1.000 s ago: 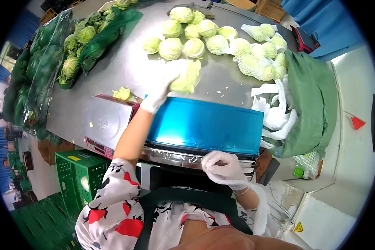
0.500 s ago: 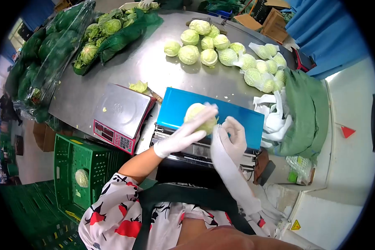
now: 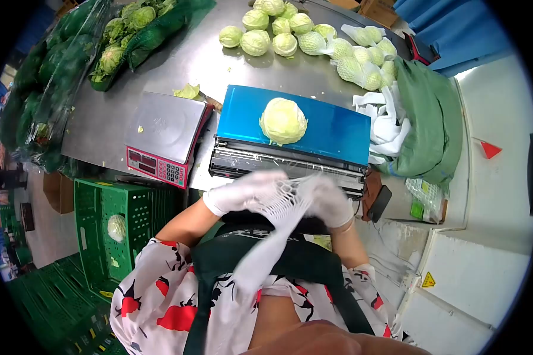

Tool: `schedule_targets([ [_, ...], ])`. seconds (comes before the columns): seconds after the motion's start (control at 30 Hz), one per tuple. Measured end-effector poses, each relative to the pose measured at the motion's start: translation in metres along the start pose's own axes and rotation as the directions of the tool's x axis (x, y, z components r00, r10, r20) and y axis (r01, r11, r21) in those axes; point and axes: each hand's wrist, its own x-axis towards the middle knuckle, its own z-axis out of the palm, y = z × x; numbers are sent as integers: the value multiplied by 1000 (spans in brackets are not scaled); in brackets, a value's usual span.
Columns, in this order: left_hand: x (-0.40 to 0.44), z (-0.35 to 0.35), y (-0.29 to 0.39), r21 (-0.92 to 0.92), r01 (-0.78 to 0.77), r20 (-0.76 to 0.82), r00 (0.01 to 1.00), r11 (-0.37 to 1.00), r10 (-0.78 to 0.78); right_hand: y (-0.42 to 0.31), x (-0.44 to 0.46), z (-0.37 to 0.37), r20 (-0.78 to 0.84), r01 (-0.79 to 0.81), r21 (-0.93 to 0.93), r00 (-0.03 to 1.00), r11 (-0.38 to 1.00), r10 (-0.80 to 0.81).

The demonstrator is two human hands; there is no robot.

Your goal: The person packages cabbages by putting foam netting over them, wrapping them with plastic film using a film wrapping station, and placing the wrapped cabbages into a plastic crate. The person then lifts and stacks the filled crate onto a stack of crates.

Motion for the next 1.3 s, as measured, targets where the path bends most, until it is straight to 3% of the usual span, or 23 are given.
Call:
schedule_targets([
  [0.03, -3, -2, -13, 130, 222, 88, 968, 966, -234, -10, 8, 3, -115, 207, -92, 969, 974, -217],
  [0.1, -10, 5, -25, 231, -29, -99, 994, 973, 53, -33, 14, 22, -376, 293, 352, 914, 889, -152],
  [0.17, -16, 1, -11, 203, -33, -324, 941, 979, 99, -15, 7, 4, -382, 338, -31, 865, 941, -324],
  [0.23, -23, -6, 11, 137, -398, -183, 890, 907, 418, 0, -2, -16, -440, 170, 266, 897, 949, -38],
  [0.27, -28, -19, 9, -10, -419, -180, 894, 908, 410, 5, -5, -25, -435, 87, 410, 894, 908, 111],
  [0.33, -36, -23, 13, -332, -430, -226, 900, 839, 372, 9, 3, -44, -317, -85, -46, 946, 995, 66],
  [0.37, -32, -30, 12, -97, -373, -317, 890, 923, 327, 8, 9, -54, -249, -139, -285, 966, 949, 67],
  [0.4, -23, -42, 12, 134, -268, -410, 862, 954, 300, -2, 25, -45, -412, -260, -665, 910, 700, -53],
  [0.43, -11, -46, 16, 306, -249, -491, 785, 919, 377, 9, 39, -55, -446, -240, -849, 804, 471, -393],
  [0.5, 19, -63, 20, 488, -254, -630, 560, 835, 538, 6, 66, -78, -650, -287, -703, 630, 651, -425],
  [0.57, 52, -90, 27, 578, -330, -645, 375, 746, 666, 10, 101, -90, -683, -366, -720, 528, 590, -505],
  [0.6, 64, -113, 29, 465, -142, -747, 468, 874, 473, 18, 114, -109, -683, -380, -706, 588, 598, -433],
  [0.63, 78, -119, 29, 472, -230, -707, 478, 851, 521, 23, 127, -116, -490, -243, -860, 637, 448, -595],
  [0.7, 107, -129, 28, 461, -402, -619, 492, 791, 611, 19, 141, -119, -652, -426, -740, 645, 521, -399],
  [0.77, 116, -133, 34, 494, -203, -731, 431, 846, 530, 7, 148, -109, -695, -395, -687, 602, 610, -394],
  [0.87, 138, -151, 18, 106, -600, -642, 568, 793, 515, -19, 151, -98, -664, -355, -706, 633, 613, -398],
  [0.9, 136, -142, 23, -145, -536, -600, 716, 831, 357, -22, 148, -99, -641, -346, -725, 655, 596, -399],
  [0.93, 129, -123, 37, -384, -425, -506, 839, 820, 198, -22, 155, -106, -408, 25, -843, 621, 537, -669],
  [1.0, 120, -102, 47, -642, -258, -332, 942, 722, 41, -35, 155, -145, -302, 27, -782, 858, 623, -416],
  [1.07, 130, -119, 36, -568, -357, -361, 918, 742, 166, -47, 147, -154, -324, -70, -547, 937, 834, -134],
  [1.13, 137, -113, 47, -553, -399, -369, 904, 732, 214, -58, 145, -156, -345, -35, -197, 938, 980, -36],
  [1.23, 146, -114, 51, -559, -409, -408, 893, 721, 189, -48, 120, -136, -524, 85, 94, 851, 992, -24],
  [1.3, 167, -140, 32, -463, -449, -464, 857, 764, 223, -31, 114, -101, -402, 76, -180, 904, 981, -144],
])
